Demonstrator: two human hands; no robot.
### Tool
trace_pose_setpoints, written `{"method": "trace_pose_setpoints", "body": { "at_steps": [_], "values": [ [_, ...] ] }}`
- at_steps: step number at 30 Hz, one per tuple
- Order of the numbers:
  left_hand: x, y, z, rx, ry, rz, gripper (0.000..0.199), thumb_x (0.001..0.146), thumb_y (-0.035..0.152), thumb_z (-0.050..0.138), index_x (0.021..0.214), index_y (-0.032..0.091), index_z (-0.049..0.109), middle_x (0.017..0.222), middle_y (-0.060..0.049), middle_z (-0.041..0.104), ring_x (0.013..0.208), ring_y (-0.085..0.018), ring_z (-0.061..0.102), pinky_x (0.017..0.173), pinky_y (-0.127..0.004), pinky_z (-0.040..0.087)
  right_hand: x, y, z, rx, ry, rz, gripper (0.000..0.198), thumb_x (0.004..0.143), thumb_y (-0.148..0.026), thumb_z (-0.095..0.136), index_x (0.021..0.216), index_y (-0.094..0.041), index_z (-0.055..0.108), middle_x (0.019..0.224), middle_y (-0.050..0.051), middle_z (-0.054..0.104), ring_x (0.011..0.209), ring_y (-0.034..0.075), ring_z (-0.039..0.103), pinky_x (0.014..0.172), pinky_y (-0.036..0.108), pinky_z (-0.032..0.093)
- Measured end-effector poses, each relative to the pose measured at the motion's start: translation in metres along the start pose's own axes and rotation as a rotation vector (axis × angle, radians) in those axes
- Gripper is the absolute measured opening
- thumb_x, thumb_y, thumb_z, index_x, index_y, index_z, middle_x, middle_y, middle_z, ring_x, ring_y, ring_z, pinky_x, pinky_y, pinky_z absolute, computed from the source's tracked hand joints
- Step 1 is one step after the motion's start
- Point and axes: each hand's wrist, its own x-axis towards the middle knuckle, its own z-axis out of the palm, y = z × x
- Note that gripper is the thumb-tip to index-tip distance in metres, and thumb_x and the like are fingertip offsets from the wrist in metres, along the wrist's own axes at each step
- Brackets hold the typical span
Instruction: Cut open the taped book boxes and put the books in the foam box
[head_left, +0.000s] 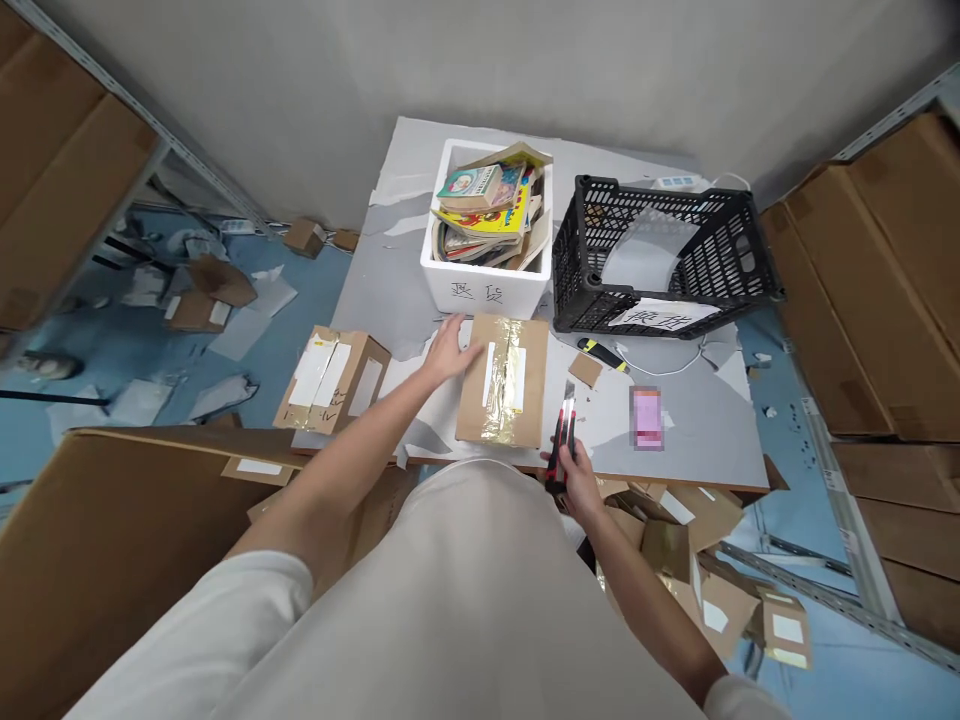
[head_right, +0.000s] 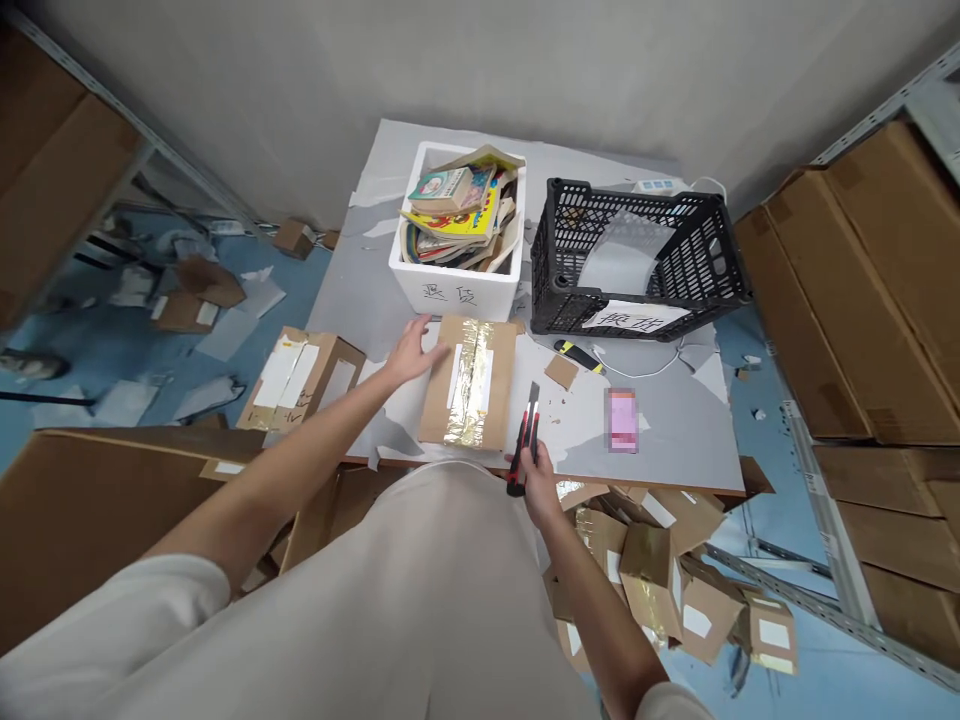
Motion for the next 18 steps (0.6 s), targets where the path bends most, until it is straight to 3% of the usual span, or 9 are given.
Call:
{"method": "trace_pose_setpoints", "body": {
  "at_steps": [2,4,7,12,15,18],
  "values": [
    [0.031,-0.001,0.003,-0.016,-0.087,0.009,0.074,0.073,0.04,0.064,0.139,0.016,0.039,0.147,-0.016,0.037,0.133,-0.031,0.039,0.109,-0.044,0.033,-0.016,0.012,0.002,0.167,-0.097,0.119,0.046,0.072,-0.051,0.071,0.109,-0.031,0.054,0.116,0.002,0.062,0.099,0.023,0.065,0.075,0.041,0.055],
    [0.048,-0.003,0.005,-0.065,-0.165,-0.017,0.069,0.071,0.033,0.065,0.135,0.017,0.043,0.14,-0.014,0.047,0.128,-0.029,0.046,0.106,-0.041,0.036,-0.023,0.018,0.006,0.267,-0.154,0.173,0.045,0.073,-0.049,0.071,0.112,-0.033,0.053,0.118,0.002,0.063,0.106,0.025,0.064,0.082,0.046,0.053],
    [0.045,-0.008,0.001,-0.119,-0.122,-0.134,0.06,0.071,0.032,0.064,0.127,0.017,0.046,0.124,-0.011,0.059,0.107,-0.023,0.06,0.094,-0.036,0.046,-0.015,0.016,0.012,0.315,-0.134,0.098,0.042,0.074,-0.048,0.072,0.109,-0.033,0.054,0.111,0.001,0.067,0.112,0.024,0.061,0.089,0.047,0.051],
    [-0.028,-0.024,-0.015,0.072,0.124,-0.361,0.05,0.073,0.049,0.062,0.109,0.016,0.049,0.101,-0.01,0.063,0.089,-0.023,0.062,0.081,-0.037,0.049,0.038,-0.017,0.014,0.246,-0.034,-0.15,0.04,0.072,-0.048,0.072,0.104,-0.031,0.056,0.115,0.0,0.064,0.113,0.02,0.06,0.09,0.041,0.052],
    [-0.089,-0.028,-0.012,0.114,0.08,-0.427,0.05,0.073,0.061,0.057,0.097,0.017,0.05,0.086,-0.007,0.061,0.081,-0.024,0.061,0.076,-0.038,0.049,0.076,-0.042,0.014,0.168,-0.009,-0.292,0.039,0.074,-0.05,0.068,0.104,-0.029,0.054,0.116,0.002,0.064,0.109,0.018,0.061,0.089,0.038,0.052],
    [-0.127,-0.025,-0.005,0.157,0.15,-0.357,0.056,0.072,0.06,0.058,0.105,0.015,0.05,0.1,-0.013,0.059,0.101,-0.029,0.058,0.087,-0.043,0.047,0.097,-0.062,0.007,0.078,-0.024,-0.343,0.042,0.073,-0.05,0.068,0.106,-0.029,0.053,0.119,0.003,0.062,0.104,0.019,0.064,0.083,0.036,0.054]
  ]
}}
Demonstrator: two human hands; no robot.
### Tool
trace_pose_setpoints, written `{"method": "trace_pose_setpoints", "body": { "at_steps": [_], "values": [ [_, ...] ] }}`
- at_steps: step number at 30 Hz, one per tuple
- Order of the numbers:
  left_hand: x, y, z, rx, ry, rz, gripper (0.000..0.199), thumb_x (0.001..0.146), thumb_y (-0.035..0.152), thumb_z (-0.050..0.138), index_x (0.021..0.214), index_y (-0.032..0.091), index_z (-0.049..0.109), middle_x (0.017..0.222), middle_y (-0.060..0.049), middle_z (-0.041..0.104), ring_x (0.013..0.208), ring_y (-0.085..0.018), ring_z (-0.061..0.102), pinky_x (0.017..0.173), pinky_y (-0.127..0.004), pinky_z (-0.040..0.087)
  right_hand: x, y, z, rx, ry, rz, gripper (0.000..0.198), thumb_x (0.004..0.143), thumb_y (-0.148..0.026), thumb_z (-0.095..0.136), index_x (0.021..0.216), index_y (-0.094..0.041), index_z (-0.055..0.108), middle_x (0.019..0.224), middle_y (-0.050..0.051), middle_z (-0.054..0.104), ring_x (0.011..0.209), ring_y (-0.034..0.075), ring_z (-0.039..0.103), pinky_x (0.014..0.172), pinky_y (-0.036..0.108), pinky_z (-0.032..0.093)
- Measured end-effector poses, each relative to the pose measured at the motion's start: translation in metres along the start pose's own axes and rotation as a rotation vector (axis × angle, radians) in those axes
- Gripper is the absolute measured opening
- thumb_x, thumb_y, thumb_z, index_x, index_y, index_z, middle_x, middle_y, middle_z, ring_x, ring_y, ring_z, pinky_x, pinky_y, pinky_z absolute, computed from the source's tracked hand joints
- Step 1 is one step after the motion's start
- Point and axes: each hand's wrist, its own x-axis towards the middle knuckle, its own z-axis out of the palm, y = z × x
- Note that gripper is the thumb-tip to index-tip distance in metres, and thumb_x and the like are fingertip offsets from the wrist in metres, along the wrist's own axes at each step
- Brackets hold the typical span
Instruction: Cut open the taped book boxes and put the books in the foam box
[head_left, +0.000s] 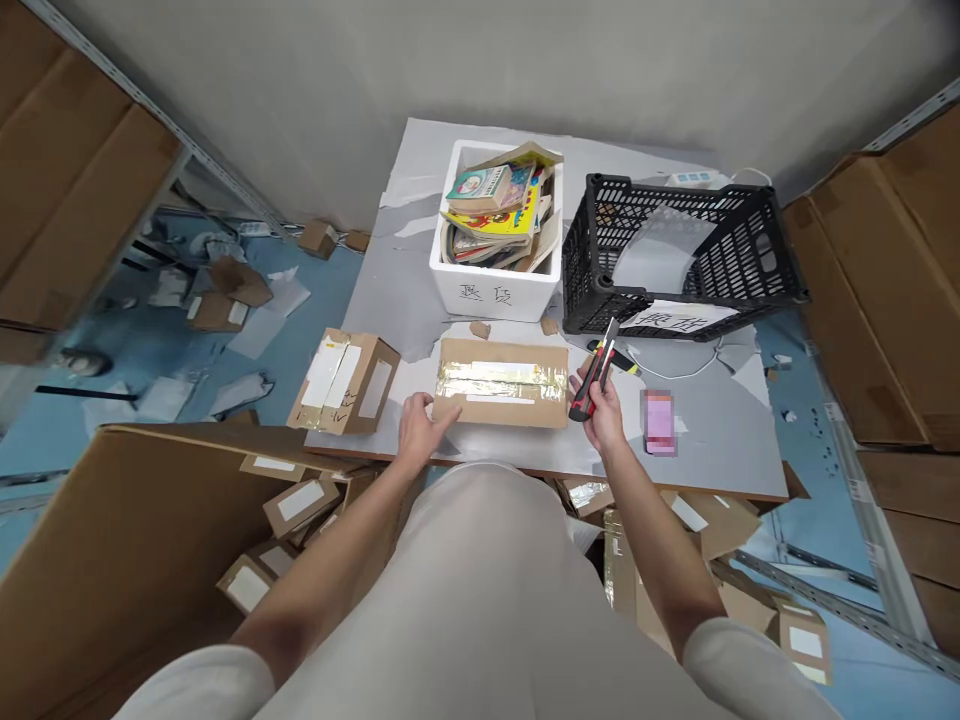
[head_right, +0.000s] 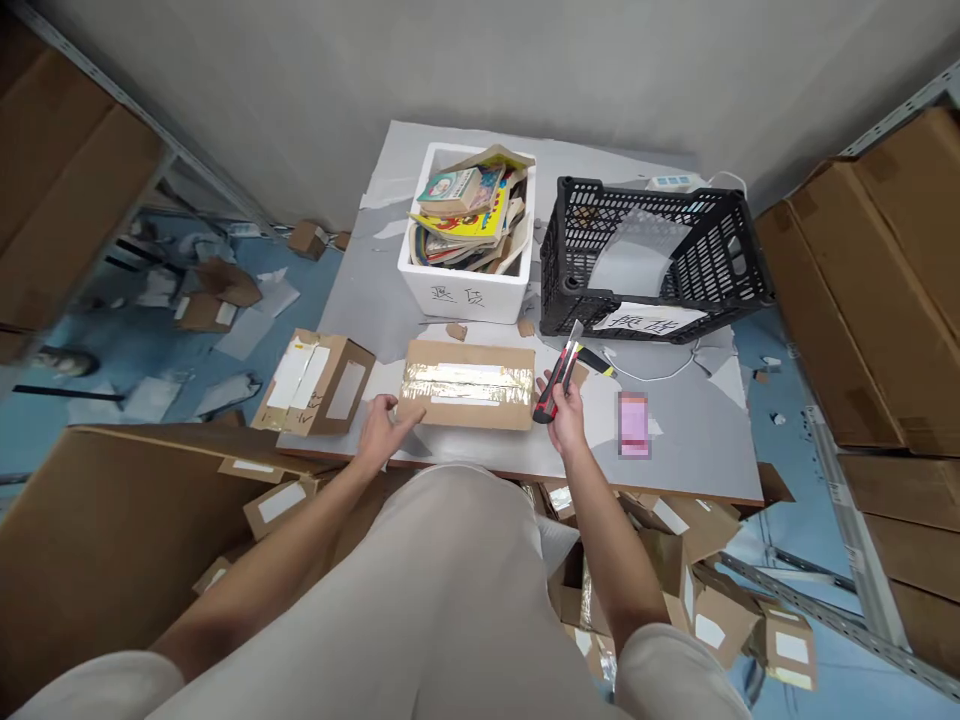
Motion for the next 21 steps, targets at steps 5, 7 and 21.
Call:
{"method": "trace_pose_setpoints", "body": {
  "at_steps": [5,7,21],
  "values": [
    [0.012,0.018,-0.004,0.1,0.059,0.41,0.074,0.072,0.042,0.061,0.135,0.012,0.037,0.146,-0.022,0.029,0.14,-0.035,0.023,0.109,-0.049,0.028,-0.009,-0.021,-0.033,-0.466,-0.049,0.079,0.051,0.075,-0.052,0.063,0.115,-0.022,0.053,0.085,0.001,0.064,0.053,0.01,0.058,0.047,0.025,0.049],
    [0.027,0.03,-0.005,0.213,-0.048,0.553,0.078,0.071,0.043,0.061,0.139,0.013,0.035,0.153,-0.02,0.021,0.143,-0.037,0.013,0.113,-0.052,0.018,-0.02,-0.027,-0.044,-0.612,-0.119,0.113,0.061,0.078,-0.051,0.059,0.131,-0.023,0.046,0.08,-0.001,0.062,0.046,0.008,0.051,0.042,0.024,0.046],
    [0.033,0.052,0.014,0.463,-0.206,0.544,0.11,0.056,0.077,0.062,0.145,0.019,0.032,0.155,-0.019,0.019,0.142,-0.04,0.014,0.11,-0.057,0.013,-0.032,-0.055,-0.044,-1.034,-0.301,0.15,0.062,0.085,-0.035,0.051,0.145,-0.032,0.037,0.06,-0.005,0.057,0.039,0.009,0.049,0.046,0.024,0.047]
  ]
}}
